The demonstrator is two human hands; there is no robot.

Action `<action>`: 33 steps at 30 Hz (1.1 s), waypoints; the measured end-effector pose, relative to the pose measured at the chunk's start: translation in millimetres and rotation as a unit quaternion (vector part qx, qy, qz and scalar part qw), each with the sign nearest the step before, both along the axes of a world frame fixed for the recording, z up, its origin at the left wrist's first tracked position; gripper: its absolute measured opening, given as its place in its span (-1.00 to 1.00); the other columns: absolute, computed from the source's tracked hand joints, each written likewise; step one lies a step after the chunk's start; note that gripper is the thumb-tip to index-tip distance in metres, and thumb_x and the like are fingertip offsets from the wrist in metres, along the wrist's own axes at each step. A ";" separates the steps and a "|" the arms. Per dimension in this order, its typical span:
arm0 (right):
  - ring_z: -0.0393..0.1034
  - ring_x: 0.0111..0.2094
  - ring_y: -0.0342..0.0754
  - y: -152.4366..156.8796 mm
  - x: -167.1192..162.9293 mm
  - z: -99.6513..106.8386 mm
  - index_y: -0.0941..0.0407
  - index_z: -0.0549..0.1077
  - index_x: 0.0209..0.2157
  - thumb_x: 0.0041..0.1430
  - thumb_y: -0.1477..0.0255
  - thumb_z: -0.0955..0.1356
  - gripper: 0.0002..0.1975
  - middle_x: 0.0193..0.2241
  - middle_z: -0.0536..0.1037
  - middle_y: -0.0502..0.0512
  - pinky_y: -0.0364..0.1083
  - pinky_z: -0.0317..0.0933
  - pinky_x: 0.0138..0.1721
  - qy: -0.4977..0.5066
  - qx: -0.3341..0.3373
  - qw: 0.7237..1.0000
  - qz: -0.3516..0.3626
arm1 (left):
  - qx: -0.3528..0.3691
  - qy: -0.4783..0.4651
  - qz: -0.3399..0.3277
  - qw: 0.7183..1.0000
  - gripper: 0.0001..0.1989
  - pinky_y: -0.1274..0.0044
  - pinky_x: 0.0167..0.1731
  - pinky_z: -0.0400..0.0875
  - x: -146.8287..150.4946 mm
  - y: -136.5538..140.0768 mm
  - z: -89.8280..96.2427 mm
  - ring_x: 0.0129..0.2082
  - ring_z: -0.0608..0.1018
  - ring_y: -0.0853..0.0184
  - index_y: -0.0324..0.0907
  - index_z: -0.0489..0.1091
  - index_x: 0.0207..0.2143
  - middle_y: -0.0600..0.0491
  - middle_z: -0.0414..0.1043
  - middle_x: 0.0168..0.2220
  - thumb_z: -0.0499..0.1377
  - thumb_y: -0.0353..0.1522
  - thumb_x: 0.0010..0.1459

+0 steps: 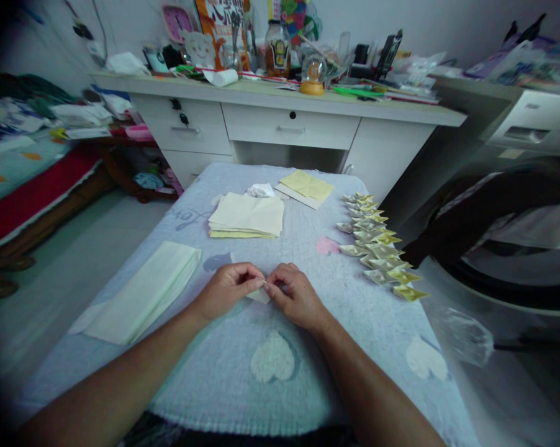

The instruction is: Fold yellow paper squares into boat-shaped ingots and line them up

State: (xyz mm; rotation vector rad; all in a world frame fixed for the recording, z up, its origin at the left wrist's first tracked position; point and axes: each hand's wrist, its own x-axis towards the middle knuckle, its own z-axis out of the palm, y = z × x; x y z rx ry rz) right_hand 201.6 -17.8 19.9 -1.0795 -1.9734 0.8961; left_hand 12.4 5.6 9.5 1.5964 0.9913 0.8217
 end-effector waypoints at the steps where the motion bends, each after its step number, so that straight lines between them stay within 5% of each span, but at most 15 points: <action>1: 0.28 -0.35 -0.09 -0.2 -0.1 -0.1 0.11 0.40 -0.43 0.29 0.19 0.27 -0.69 -0.47 0.41 0.01 -0.07 0.11 -0.22 0.000 -0.005 1.000 -0.004 | 0.001 -0.006 0.007 1.000 -0.81 0.59 -0.42 0.26 -0.5 0.3 -0.3 -0.46 0.41 0.42 -0.27 0.48 -0.40 0.07 0.45 -0.47 0.22 -0.29 0.10; 33: 0.28 -0.36 -0.09 0.8 1.0 -1.0 0.11 0.38 -0.48 0.31 0.19 0.24 -0.64 -0.49 0.37 0.01 -0.09 0.14 -0.27 0.025 -0.003 1.000 -0.017 | -0.032 -0.018 0.021 0.999 -0.74 0.62 -0.53 0.14 -4.9 4.0 -5.1 -0.54 0.28 0.48 -0.25 0.38 -0.44 0.17 0.27 -0.54 0.25 -0.21 0.07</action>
